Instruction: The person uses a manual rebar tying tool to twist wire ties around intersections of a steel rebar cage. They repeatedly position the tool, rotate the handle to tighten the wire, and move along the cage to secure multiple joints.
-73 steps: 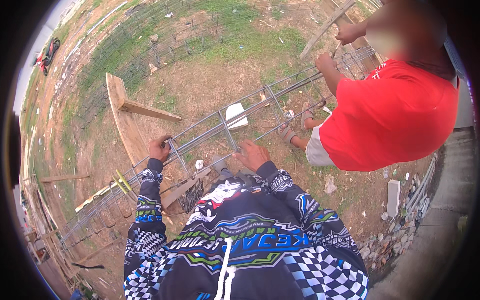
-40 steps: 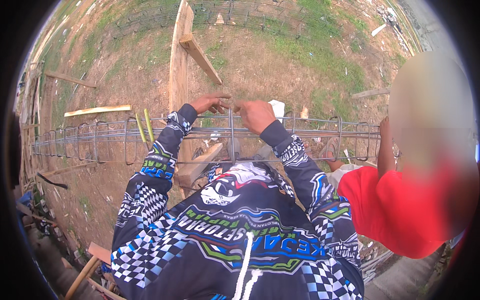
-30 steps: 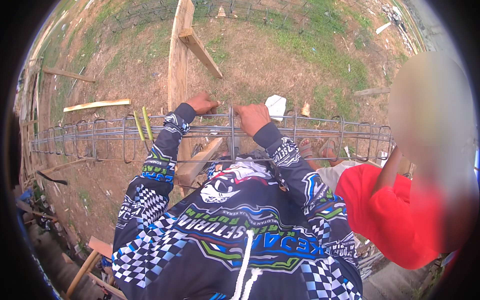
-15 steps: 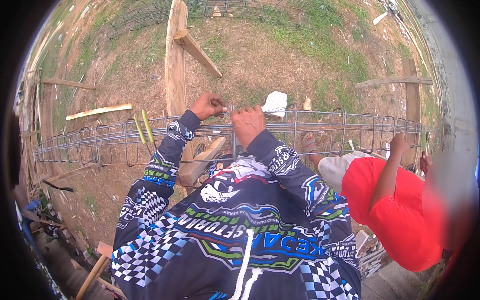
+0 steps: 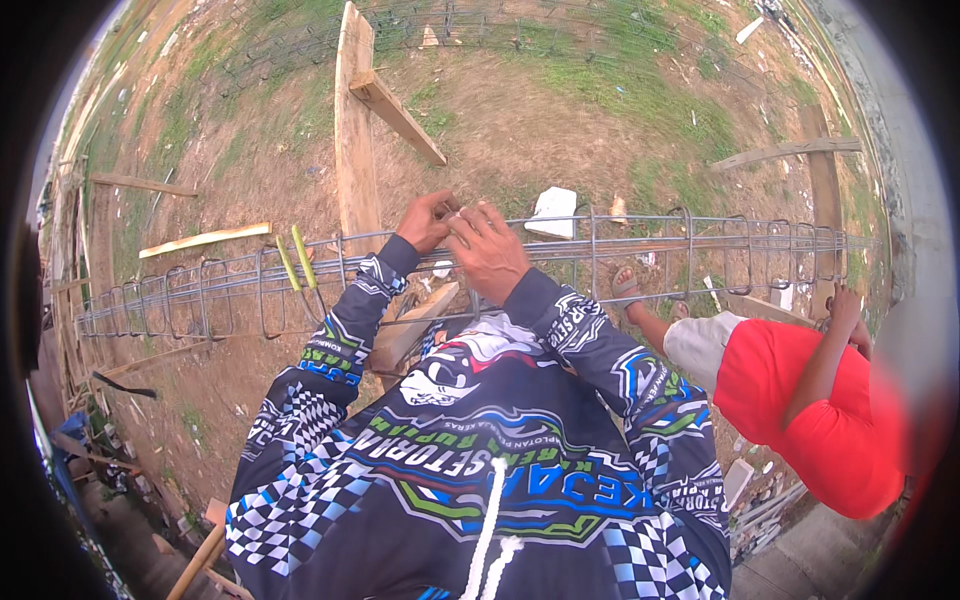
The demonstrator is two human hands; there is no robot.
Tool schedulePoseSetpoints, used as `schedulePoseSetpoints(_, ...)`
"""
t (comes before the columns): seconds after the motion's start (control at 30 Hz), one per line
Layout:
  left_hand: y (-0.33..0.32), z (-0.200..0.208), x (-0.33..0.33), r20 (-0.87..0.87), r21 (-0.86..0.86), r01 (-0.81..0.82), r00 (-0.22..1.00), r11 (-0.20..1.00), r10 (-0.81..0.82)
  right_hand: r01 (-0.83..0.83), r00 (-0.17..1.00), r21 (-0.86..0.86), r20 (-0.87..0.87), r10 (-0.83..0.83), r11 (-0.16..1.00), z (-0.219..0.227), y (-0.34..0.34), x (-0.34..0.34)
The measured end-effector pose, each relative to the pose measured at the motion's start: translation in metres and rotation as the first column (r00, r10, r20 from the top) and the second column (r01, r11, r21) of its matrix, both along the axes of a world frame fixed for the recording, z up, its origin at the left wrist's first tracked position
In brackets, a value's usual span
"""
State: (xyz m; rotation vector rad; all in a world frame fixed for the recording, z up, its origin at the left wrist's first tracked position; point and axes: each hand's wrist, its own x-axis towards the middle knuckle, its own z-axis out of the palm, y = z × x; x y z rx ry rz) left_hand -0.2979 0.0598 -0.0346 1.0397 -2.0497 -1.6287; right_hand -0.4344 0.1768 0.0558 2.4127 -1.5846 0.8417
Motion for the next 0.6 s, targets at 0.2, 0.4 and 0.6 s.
schedulePoseSetpoints(0.2, -0.007, -0.012, 0.004, -0.074, 0.247, 0.108, 0.993, 0.963, -0.093, 0.024, 0.976, 0.406, 0.189, -0.109, 0.914, -0.054, 0.070, -0.014)
schedulePoseSetpoints(0.4, -0.014, -0.014, 0.007, -0.118, 0.134, 0.268, 0.960, 0.954, -0.253, 0.338, 0.873, 0.333, 0.239, -0.425, 0.880, -0.071, 0.021, -0.026)
schedulePoseSetpoints(0.6, -0.013, -0.012, 0.012, -0.067, 0.247, 0.189, 0.982, 0.951, -0.178, -0.017, 0.926, 0.364, 0.357, -0.122, 0.931, -0.064, 0.026, -0.005)
